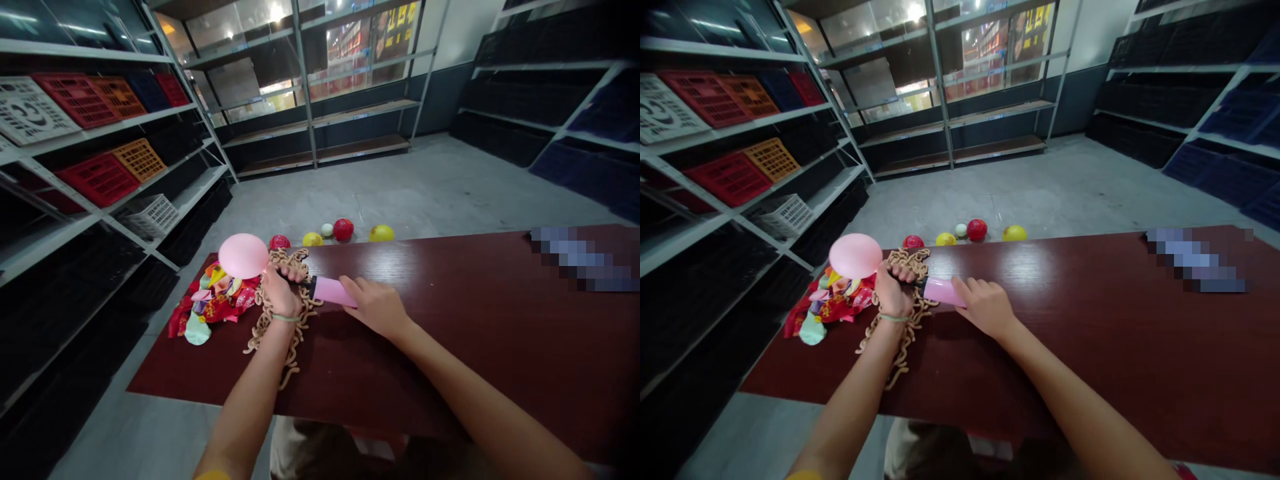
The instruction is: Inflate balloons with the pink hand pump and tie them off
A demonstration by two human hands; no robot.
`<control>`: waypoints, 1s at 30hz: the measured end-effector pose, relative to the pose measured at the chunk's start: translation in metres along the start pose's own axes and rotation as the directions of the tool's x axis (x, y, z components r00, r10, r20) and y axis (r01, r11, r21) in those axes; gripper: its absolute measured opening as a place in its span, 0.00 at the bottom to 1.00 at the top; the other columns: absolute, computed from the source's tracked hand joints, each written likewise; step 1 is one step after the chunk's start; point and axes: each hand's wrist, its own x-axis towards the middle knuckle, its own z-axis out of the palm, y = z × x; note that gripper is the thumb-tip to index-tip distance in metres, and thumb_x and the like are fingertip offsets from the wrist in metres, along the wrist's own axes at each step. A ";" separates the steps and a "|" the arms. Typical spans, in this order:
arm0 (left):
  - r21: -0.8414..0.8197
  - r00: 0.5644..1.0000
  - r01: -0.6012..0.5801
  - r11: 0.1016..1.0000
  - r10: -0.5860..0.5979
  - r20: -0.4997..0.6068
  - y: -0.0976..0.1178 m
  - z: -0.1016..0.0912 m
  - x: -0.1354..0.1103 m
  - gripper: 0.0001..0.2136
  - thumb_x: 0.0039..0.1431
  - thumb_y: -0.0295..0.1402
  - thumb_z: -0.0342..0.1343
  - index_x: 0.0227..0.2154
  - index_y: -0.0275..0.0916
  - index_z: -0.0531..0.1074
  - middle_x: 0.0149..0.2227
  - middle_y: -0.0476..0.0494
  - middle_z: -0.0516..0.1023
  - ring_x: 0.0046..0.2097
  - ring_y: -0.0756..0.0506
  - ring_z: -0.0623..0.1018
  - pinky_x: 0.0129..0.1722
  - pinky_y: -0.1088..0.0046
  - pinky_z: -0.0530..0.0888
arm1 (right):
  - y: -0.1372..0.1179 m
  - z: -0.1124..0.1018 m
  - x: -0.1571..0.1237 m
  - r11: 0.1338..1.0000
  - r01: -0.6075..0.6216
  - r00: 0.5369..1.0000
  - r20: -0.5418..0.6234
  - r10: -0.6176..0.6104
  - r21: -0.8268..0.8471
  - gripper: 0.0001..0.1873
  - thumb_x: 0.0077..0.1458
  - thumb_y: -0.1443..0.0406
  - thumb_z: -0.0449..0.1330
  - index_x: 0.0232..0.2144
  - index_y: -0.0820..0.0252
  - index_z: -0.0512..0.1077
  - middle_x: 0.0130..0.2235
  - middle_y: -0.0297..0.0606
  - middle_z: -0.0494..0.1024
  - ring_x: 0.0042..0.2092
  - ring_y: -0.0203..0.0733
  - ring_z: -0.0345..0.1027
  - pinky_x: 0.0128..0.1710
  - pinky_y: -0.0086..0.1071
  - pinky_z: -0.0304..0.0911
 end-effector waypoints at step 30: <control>-0.045 0.960 -0.237 0.971 0.227 -0.163 0.019 -0.007 0.006 0.12 0.55 0.33 0.54 0.27 0.41 0.54 0.22 0.58 0.54 0.18 0.57 0.57 0.18 0.80 0.54 | 0.017 0.005 0.001 0.996 0.079 0.996 -0.026 -0.080 -0.032 0.24 0.61 0.54 0.54 0.55 0.61 0.67 0.39 0.42 0.76 0.36 0.44 0.67 0.36 0.35 0.50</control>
